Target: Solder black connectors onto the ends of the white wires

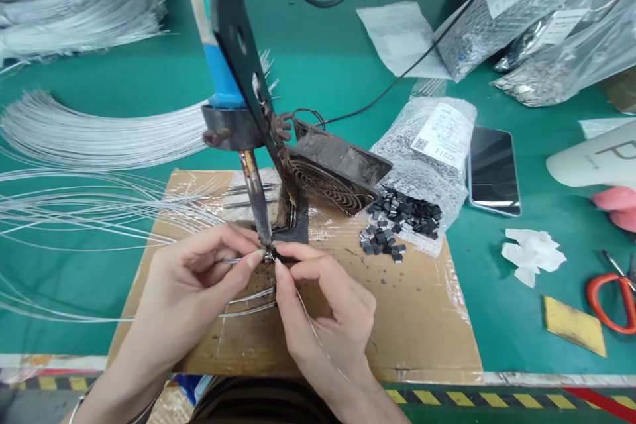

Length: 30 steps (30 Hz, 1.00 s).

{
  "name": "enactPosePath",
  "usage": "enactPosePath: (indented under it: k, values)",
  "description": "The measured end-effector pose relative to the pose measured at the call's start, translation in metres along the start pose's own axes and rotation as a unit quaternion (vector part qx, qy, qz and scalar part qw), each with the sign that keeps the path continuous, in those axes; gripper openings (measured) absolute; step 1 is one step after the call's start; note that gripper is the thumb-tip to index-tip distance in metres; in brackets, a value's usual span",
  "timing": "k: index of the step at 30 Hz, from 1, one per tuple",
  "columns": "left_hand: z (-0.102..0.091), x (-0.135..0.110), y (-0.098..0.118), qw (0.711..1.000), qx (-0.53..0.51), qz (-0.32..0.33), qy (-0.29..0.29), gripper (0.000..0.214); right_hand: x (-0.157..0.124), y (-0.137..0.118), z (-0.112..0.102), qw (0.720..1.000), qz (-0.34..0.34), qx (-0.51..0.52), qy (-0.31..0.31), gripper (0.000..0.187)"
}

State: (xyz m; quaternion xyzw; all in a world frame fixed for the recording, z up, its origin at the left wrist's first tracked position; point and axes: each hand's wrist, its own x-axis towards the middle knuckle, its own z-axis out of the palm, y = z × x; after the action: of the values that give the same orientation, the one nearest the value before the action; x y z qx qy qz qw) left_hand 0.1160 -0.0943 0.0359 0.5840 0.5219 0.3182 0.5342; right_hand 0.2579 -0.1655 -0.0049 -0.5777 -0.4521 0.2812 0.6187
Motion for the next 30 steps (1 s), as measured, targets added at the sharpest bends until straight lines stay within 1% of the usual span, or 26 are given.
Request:
enactPosePath:
  k: [7,13,23,30]
  values:
    - [0.0004,-0.0004,0.0016,1.000,-0.009,-0.001,0.002,0.012,-0.0012,0.0000,0.0002,1.000,-0.009,-0.002,0.000,0.018]
    - [0.0008,-0.0026,0.0000,1.000,-0.010,-0.004,0.002,0.012,-0.0038,0.0042,-0.0022,0.999,-0.032,-0.008,-0.016,0.022]
    - [0.0000,-0.0022,-0.0028,1.000,-0.015,-0.009,-0.004,0.013,-0.0037,0.0049,-0.0031,0.999,-0.036,-0.013,-0.012,0.023]
    - [0.0008,-0.0022,-0.0002,1.000,-0.017,-0.003,-0.007,0.014,-0.0030,0.0049,-0.0021,0.999,-0.042,-0.016,-0.011,0.024]
